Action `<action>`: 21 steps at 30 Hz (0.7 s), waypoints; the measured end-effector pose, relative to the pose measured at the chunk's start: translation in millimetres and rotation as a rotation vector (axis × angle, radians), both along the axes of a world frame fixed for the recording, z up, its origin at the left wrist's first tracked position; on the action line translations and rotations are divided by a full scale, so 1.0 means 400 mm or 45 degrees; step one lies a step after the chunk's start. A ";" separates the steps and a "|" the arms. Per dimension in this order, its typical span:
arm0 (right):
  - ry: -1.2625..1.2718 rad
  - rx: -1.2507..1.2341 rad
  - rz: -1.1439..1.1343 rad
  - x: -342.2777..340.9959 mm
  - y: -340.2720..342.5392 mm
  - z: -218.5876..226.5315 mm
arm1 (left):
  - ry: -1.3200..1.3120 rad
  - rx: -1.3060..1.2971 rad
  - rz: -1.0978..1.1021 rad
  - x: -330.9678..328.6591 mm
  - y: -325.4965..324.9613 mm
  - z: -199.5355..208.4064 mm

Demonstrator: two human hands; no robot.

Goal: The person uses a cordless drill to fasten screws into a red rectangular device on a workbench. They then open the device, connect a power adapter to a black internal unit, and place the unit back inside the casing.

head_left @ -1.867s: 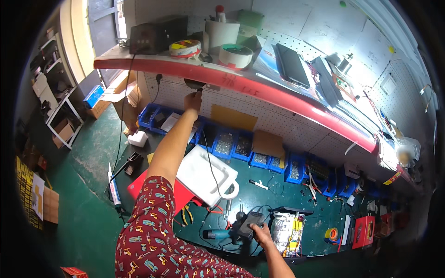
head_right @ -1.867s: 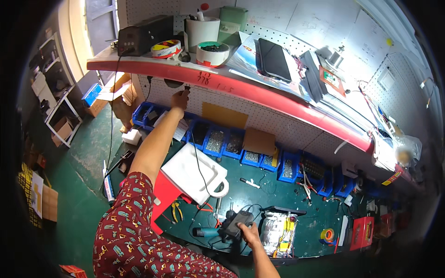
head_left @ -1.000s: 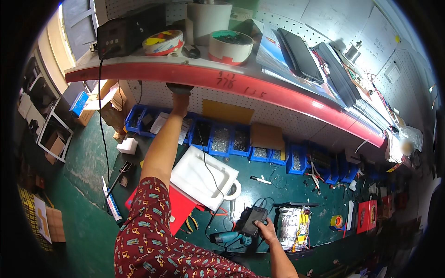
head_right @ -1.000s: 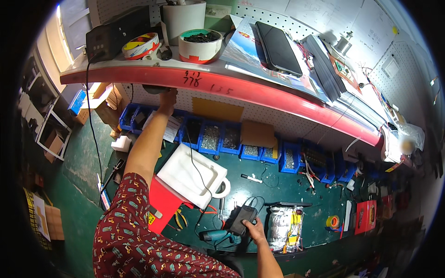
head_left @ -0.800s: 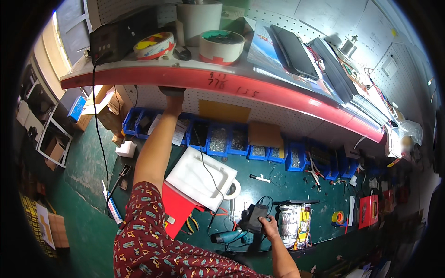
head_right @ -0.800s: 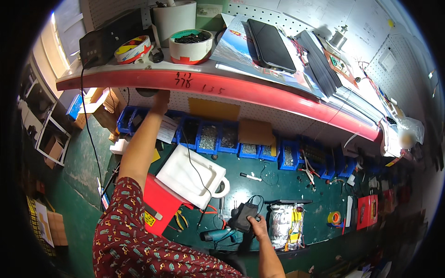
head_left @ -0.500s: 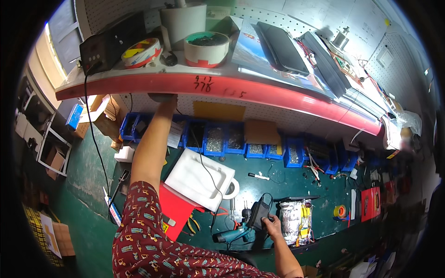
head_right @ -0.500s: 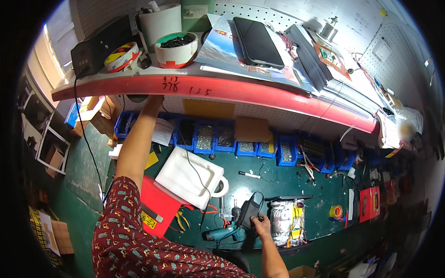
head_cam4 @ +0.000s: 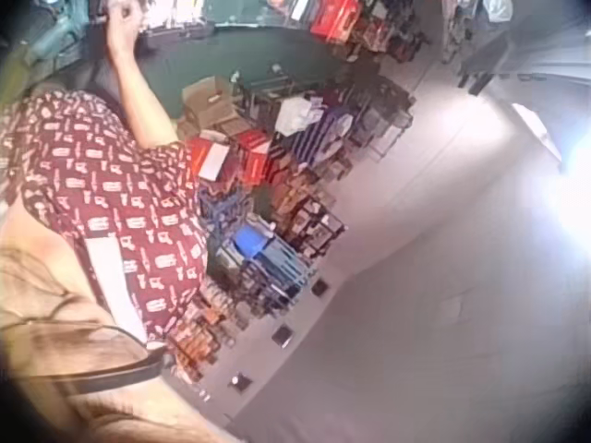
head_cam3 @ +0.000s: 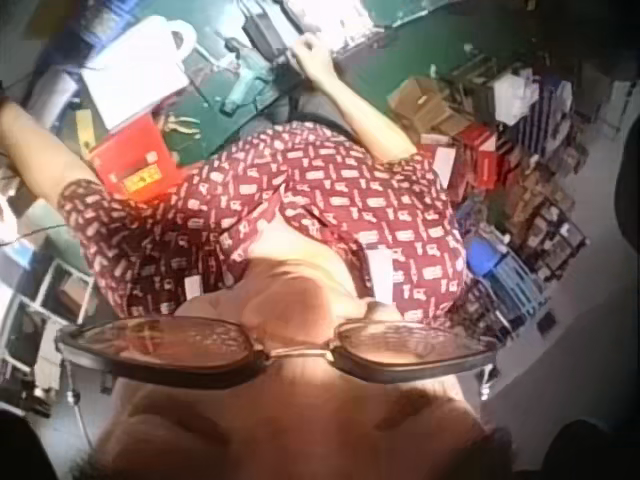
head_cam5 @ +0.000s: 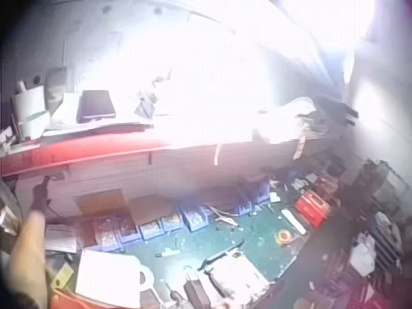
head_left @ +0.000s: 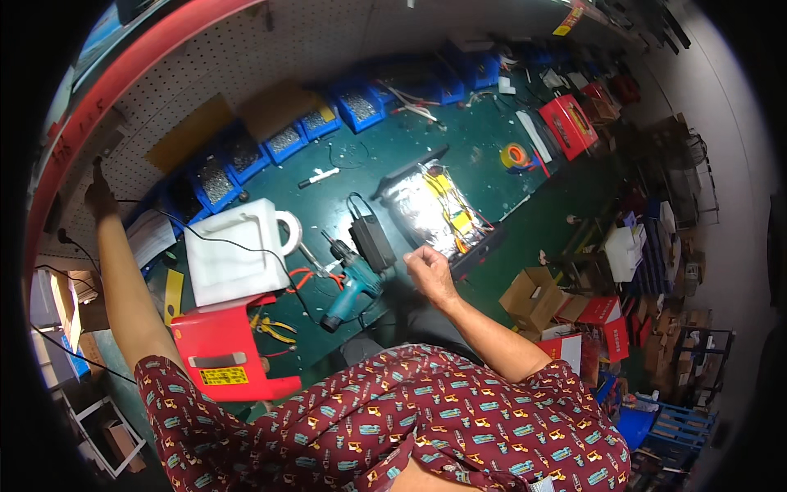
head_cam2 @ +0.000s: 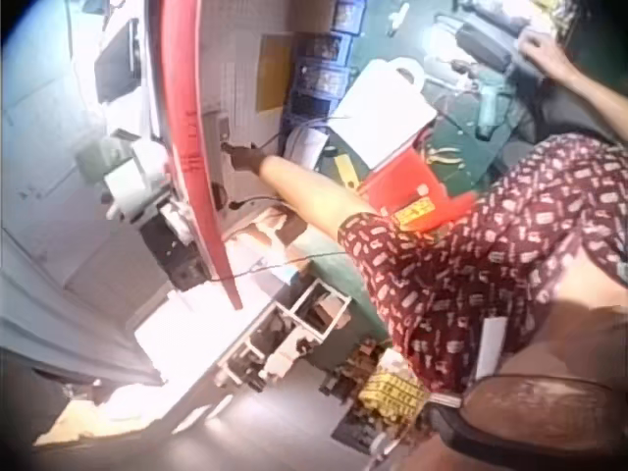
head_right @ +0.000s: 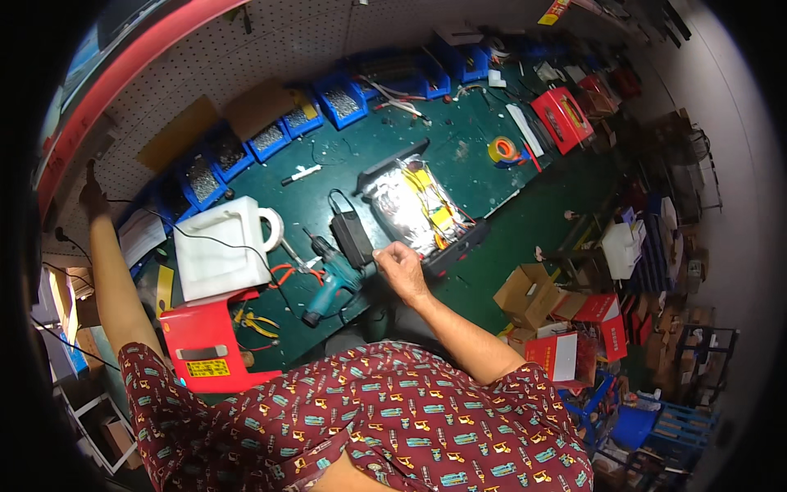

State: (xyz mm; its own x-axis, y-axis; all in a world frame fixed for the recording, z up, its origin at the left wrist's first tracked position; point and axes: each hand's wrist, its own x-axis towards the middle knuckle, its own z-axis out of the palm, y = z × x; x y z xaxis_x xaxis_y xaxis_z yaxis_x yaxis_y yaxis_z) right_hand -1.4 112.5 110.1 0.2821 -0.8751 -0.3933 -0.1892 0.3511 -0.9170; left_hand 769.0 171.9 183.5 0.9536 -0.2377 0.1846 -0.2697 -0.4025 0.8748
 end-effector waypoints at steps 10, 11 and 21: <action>-0.720 0.408 -0.087 -0.212 -0.079 0.103 | 0.013 -0.296 -0.558 -1.071 -0.059 0.054; -0.757 0.425 -0.044 -0.223 -0.089 0.106 | 0.140 -0.178 -0.753 -1.230 -0.039 0.033; -0.959 0.505 0.157 -0.416 -0.153 0.071 | 1.160 -0.180 -1.408 -2.077 -0.005 -0.102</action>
